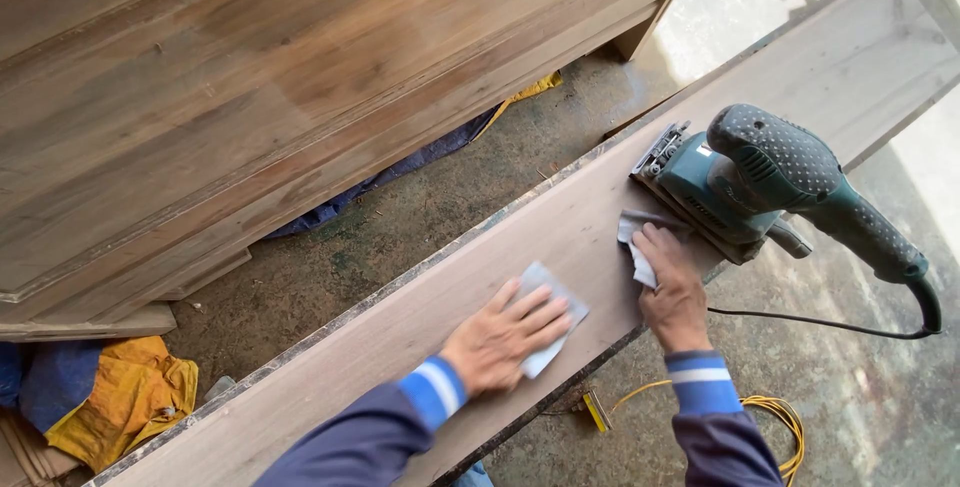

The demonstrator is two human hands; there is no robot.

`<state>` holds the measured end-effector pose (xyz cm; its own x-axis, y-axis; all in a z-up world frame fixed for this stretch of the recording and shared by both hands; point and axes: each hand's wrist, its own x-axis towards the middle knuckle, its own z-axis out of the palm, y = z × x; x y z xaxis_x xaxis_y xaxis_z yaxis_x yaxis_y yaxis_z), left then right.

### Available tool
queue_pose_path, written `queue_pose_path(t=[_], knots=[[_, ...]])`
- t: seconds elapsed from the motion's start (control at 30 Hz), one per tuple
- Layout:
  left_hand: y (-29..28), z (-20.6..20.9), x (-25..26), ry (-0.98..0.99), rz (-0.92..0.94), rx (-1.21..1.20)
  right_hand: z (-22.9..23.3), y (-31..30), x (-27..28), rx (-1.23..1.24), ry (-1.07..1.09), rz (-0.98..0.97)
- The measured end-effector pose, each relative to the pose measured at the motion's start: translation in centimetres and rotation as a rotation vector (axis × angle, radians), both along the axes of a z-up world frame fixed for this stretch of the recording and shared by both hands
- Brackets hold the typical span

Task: Sanding a long wooden plank by hand using sandpaper.

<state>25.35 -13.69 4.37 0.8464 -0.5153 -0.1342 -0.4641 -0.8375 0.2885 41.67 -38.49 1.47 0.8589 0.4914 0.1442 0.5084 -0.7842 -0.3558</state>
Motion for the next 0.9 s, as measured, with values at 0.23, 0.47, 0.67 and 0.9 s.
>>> queue_pose_path(t=[0.23,0.47,0.67,0.9], knots=[[-4.7,-3.0,3.2,-0.274,0.299,-0.180,-0.5,2.8,-4.6,0.180,0.052,-0.092],[7.0,-5.8,-22.5,-0.167,0.139,-0.032,-2.3,13.5,-27.0,0.235,-0.032,0.231],[6.5,-3.3,-20.2,-0.232,0.274,-0.089,1.7,10.8,-17.7,0.253,-0.039,0.383],[-0.4,-1.5,0.5,-0.164,0.186,-0.065,0.3,1.8,-0.7,0.094,0.016,-0.045]])
